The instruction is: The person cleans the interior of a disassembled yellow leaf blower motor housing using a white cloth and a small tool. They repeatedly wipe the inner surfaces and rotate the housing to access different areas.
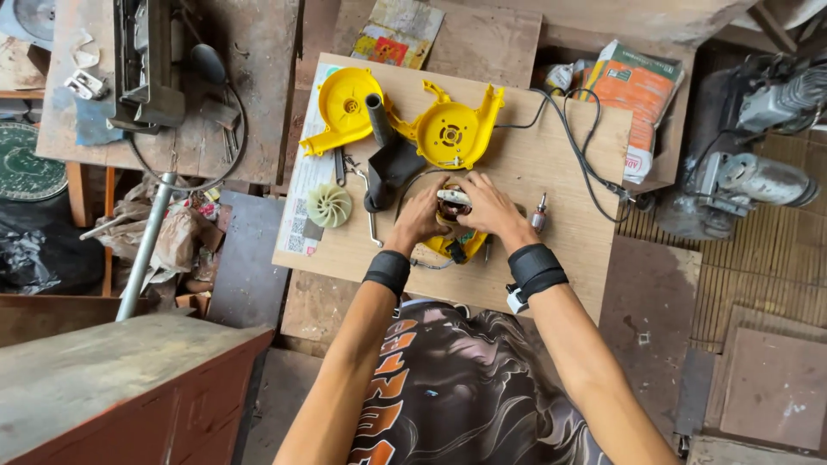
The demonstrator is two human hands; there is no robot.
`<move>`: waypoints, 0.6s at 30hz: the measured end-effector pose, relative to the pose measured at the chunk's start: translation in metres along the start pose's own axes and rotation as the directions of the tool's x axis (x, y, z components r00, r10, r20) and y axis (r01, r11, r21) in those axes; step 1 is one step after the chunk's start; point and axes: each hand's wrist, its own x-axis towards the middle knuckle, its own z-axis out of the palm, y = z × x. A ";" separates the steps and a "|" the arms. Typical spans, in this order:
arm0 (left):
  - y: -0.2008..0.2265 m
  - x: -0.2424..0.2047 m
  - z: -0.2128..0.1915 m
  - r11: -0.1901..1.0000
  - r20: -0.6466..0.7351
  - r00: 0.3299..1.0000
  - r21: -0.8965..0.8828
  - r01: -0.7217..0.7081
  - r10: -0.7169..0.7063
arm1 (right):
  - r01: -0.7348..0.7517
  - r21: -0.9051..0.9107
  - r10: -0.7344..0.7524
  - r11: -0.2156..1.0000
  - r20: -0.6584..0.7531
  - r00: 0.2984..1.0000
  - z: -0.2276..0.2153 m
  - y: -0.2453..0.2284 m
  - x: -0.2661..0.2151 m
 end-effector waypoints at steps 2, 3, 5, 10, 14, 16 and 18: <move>-0.012 0.004 0.005 1.000 0.020 1.000 0.016 0.003 -0.004 | -0.016 -0.081 0.021 0.997 0.054 0.998 0.012 -0.001 0.010; -0.016 0.007 0.007 1.000 0.024 1.000 0.003 -0.003 0.003 | -0.028 -0.089 0.033 0.996 0.056 0.998 0.013 -0.002 0.011; -0.028 0.012 0.009 1.000 0.083 0.996 0.016 0.011 -0.012 | -0.047 -0.154 0.058 0.987 0.067 0.996 0.018 -0.006 0.016; -0.031 0.016 -0.013 0.997 0.136 0.990 -0.071 -0.024 0.034 | -0.082 -0.185 0.087 0.979 0.022 0.996 0.018 -0.024 0.018; -0.040 0.019 -0.009 0.988 0.144 0.987 -0.141 -0.056 0.077 | -0.133 -0.229 0.138 0.964 0.009 0.990 0.026 -0.020 0.025; -0.037 0.022 -0.015 0.993 0.202 0.978 -0.118 -0.019 0.043 | -0.167 -0.249 0.175 0.954 0.013 0.984 0.030 -0.015 0.026; -0.036 0.025 -0.012 0.995 0.247 0.969 -0.093 0.034 -0.010 | -0.181 -0.274 0.197 0.945 0.033 0.980 0.030 -0.011 0.025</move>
